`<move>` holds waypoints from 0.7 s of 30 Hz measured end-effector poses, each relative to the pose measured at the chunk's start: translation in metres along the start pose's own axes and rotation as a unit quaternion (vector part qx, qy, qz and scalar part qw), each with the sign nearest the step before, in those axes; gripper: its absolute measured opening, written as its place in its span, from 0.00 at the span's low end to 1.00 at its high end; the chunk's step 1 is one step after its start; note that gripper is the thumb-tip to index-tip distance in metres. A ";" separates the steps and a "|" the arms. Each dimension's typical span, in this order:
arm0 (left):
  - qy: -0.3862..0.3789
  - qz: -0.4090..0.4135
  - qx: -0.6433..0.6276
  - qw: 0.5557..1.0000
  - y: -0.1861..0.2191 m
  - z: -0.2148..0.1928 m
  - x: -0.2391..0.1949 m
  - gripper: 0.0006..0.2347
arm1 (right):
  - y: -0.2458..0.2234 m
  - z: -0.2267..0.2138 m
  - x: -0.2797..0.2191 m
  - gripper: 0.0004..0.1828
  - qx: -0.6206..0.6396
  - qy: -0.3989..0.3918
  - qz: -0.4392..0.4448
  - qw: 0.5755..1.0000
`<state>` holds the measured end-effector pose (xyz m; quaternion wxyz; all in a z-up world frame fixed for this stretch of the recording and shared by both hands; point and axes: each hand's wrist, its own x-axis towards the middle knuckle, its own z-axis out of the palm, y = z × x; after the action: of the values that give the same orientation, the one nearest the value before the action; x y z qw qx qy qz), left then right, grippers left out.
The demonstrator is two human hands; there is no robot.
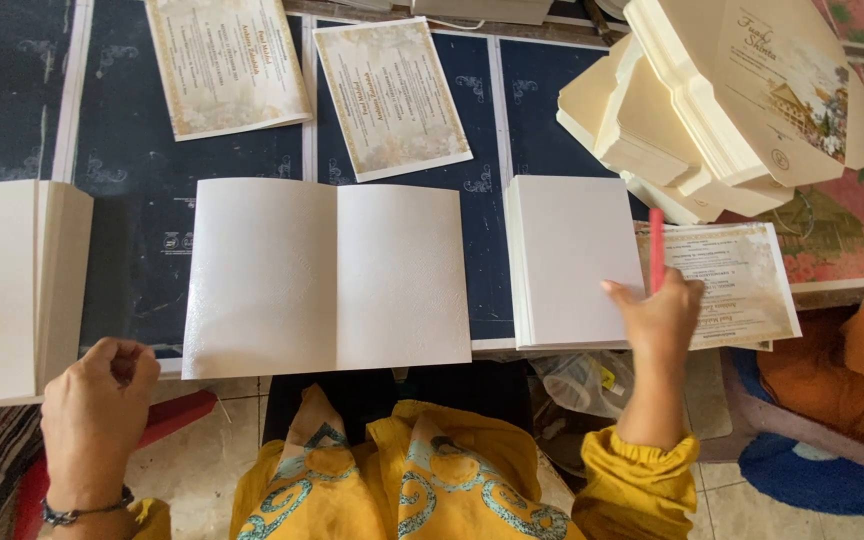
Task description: Folding printed invitation cards and inserting them into white folders.
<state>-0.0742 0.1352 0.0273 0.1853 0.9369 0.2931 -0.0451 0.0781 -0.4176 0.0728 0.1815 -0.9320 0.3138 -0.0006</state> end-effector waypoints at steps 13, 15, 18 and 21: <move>0.044 0.105 -0.097 0.989 0.044 0.014 -0.004 0.07 | 0.077 0.042 0.055 0.29 -0.018 0.104 -0.104 0.989; 0.030 0.112 -0.113 0.987 0.053 0.014 -0.005 0.08 | 0.085 0.046 0.058 0.30 0.021 0.135 -0.143 0.980; 0.025 0.113 -0.081 0.990 0.040 0.031 0.007 0.08 | 0.113 0.066 0.073 0.33 0.030 0.162 -0.141 0.976; 0.046 0.136 -0.105 0.984 0.029 0.043 0.011 0.06 | 0.078 0.017 0.029 0.28 0.131 0.123 -0.101 0.979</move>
<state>-0.0473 0.1027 -0.0051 0.2732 0.9444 0.1747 0.0541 0.0582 -0.4864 0.0278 0.2608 -0.9200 0.2349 -0.1744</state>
